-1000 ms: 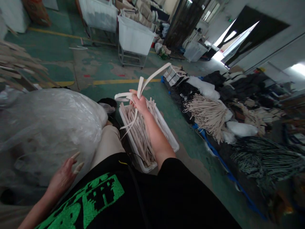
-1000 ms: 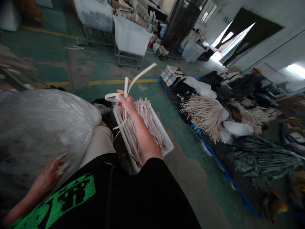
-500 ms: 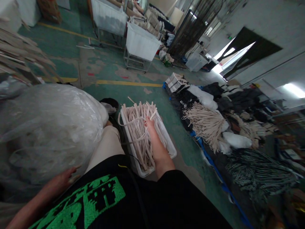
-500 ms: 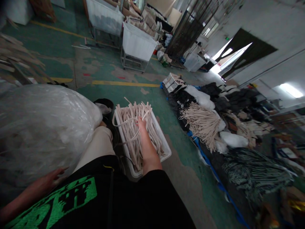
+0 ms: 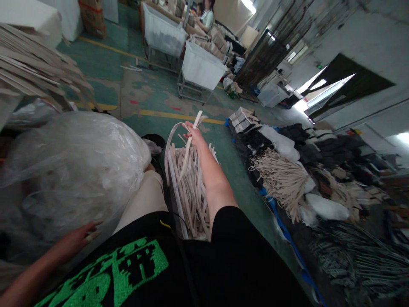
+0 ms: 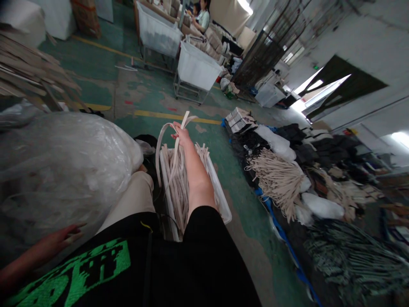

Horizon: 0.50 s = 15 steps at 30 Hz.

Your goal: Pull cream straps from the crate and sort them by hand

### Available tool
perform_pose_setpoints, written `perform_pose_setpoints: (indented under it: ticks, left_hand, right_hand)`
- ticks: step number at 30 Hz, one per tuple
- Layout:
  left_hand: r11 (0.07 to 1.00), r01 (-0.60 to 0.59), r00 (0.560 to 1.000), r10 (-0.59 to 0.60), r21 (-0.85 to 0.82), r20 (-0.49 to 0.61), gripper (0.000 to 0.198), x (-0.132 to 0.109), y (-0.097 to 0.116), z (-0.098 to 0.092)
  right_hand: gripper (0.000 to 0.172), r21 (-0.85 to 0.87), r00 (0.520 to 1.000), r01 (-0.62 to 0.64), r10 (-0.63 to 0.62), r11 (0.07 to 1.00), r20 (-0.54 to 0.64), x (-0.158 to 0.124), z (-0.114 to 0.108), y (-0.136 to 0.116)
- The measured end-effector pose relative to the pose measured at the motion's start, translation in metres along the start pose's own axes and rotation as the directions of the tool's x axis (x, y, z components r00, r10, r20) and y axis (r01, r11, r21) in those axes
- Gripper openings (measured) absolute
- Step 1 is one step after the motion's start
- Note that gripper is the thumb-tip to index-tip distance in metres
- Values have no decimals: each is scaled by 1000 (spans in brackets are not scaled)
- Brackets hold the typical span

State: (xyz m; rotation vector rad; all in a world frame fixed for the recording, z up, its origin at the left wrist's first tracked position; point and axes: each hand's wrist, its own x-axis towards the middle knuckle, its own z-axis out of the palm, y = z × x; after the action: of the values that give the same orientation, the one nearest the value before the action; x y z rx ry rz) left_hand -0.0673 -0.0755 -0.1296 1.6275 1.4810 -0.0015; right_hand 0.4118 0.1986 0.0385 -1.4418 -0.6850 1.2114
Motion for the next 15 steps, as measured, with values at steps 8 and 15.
perform_pose_setpoints:
  ticks: [8,15]
  left_hand:
    - [968,57,997,-43,-245,59,54,5,10,-4]
    - [953,94,995,-84,-288,48,42,5,26,-11]
  right_hand:
    - [19,148,972,-15,49,989,-229,-31,-58,-21]
    - [23,69,912,-142,158,987,-380,-122,-149,49]
